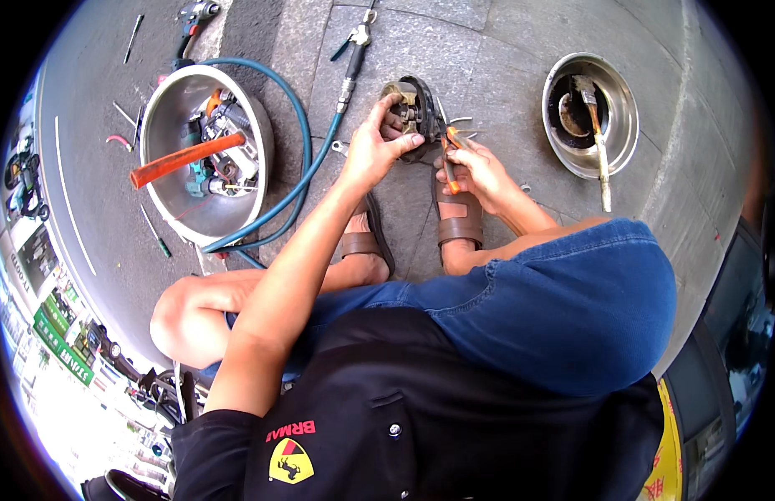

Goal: The person works on a motorcycle brake assembly by hand and using a screwdriver. They hold the circular brake component while using the tool to manipulate internal springs and wires, occasionally picking up and putting down small metal tools on the pavement beside them.

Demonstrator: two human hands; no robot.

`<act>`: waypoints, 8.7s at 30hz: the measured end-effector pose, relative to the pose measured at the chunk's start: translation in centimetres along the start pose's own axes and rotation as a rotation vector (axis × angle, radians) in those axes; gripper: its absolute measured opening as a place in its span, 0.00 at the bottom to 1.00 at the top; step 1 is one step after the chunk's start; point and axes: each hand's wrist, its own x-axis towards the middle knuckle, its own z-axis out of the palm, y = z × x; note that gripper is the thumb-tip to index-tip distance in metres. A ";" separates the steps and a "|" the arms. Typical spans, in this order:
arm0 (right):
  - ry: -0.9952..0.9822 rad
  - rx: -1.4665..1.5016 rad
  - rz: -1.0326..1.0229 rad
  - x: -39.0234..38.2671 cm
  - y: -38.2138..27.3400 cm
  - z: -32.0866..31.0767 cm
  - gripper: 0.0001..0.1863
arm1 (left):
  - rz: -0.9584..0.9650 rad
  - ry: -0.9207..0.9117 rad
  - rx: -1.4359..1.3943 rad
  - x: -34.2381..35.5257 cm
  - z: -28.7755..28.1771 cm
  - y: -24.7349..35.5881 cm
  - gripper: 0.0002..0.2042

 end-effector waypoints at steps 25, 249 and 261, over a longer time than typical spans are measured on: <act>-0.212 -0.217 0.142 -0.7 0.7 -1.9 0.20 | -0.122 0.139 -0.262 -5.3 2.4 -2.0 0.41; -0.160 -0.628 -0.136 -1.5 2.2 -5.4 0.24 | -0.161 0.363 -0.015 -4.4 4.3 -0.6 0.42; 0.078 -1.596 -0.752 5.7 -3.7 -3.5 0.12 | -0.167 0.475 -0.097 -4.6 4.3 -0.6 0.38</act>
